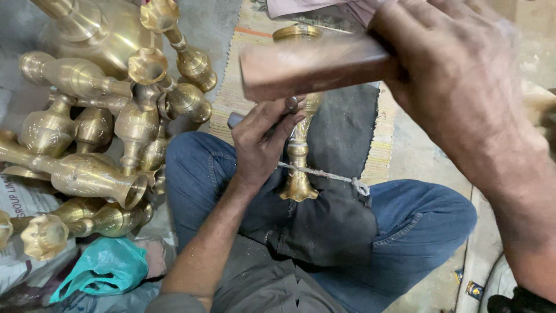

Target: The person sits cross-legged on the floor with a brass vase held against a cloth pad on their lap. They hold a small punch against the vase surface and strike it with a wooden mallet, working around the vase to hammer engraved decorative patterns into the brass, repositioning the vase and punch as they go.

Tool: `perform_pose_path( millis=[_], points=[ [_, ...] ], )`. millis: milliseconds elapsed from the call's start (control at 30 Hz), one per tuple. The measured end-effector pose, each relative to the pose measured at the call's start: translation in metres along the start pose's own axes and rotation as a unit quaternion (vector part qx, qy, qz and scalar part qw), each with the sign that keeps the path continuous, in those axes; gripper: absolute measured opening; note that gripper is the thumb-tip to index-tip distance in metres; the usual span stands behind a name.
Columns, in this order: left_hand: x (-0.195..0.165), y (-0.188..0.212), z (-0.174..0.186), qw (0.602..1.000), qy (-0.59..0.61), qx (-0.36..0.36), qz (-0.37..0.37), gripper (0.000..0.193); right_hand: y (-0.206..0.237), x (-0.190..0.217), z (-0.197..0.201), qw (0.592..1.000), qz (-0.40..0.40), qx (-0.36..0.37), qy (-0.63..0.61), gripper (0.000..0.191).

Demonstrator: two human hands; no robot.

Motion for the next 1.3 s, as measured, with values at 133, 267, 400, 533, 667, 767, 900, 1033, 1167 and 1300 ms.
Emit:
perform_pose_path(
  millis=[133, 267, 400, 533, 667, 767, 900, 1033, 1167, 1300],
  points=[
    [-0.003, -0.002, -0.001, 0.997, -0.017, 0.023, 0.073, 0.026, 0.001, -0.003, 0.003, 1.000, -0.005, -0.001, -0.012, 0.023],
    [-0.005, -0.005, -0.002, 0.996, -0.013, 0.014, 0.091, 0.026, 0.004, -0.004, 0.005, 0.999, -0.008, 0.023, 0.034, 0.021],
    [-0.007, -0.006, -0.002, 0.997, 0.005, 0.007, 0.075, 0.034, 0.006, -0.004, 0.002, 0.997, -0.043, 0.019, -0.067, 0.026],
    [-0.007, -0.006, -0.003, 0.995, 0.002, -0.006, 0.098, 0.033, 0.007, -0.002, 0.000, 0.997, -0.049, 0.051, -0.031, 0.023],
    [-0.007, -0.004, -0.004, 0.992, 0.030, -0.006, 0.121, 0.024, 0.005, 0.000, -0.002, 0.996, -0.051, 0.059, -0.040, 0.023],
    [-0.007, -0.003, -0.005, 0.994, 0.028, -0.004, 0.105, 0.029, 0.003, -0.001, -0.002, 0.994, -0.058, 0.031, -0.093, 0.025],
    [-0.006, -0.003, -0.006, 0.993, 0.028, -0.012, 0.118, 0.028, 0.006, -0.003, -0.004, 0.997, -0.014, 0.063, 0.030, 0.027],
    [-0.007, 0.000, -0.006, 0.995, 0.033, -0.013, 0.098, 0.032, 0.009, -0.004, -0.007, 0.996, -0.044, 0.032, -0.067, 0.017],
    [-0.005, 0.002, -0.007, 0.996, 0.008, -0.014, 0.093, 0.031, 0.013, -0.004, -0.009, 0.999, -0.034, 0.036, -0.017, 0.014],
    [-0.003, 0.003, -0.005, 0.995, -0.012, -0.009, 0.098, 0.027, 0.013, 0.001, -0.009, 0.999, -0.016, 0.036, 0.027, 0.017]
  ],
)
Point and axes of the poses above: each hand's wrist, its own y-axis away from the middle knuckle, its own z-axis out of the back of the hand, x = y × z, the point moved 1 cm from there along -y, towards the middle knuckle, and after that the axes turned 8 degrees about -y, right-handed, at the moved point
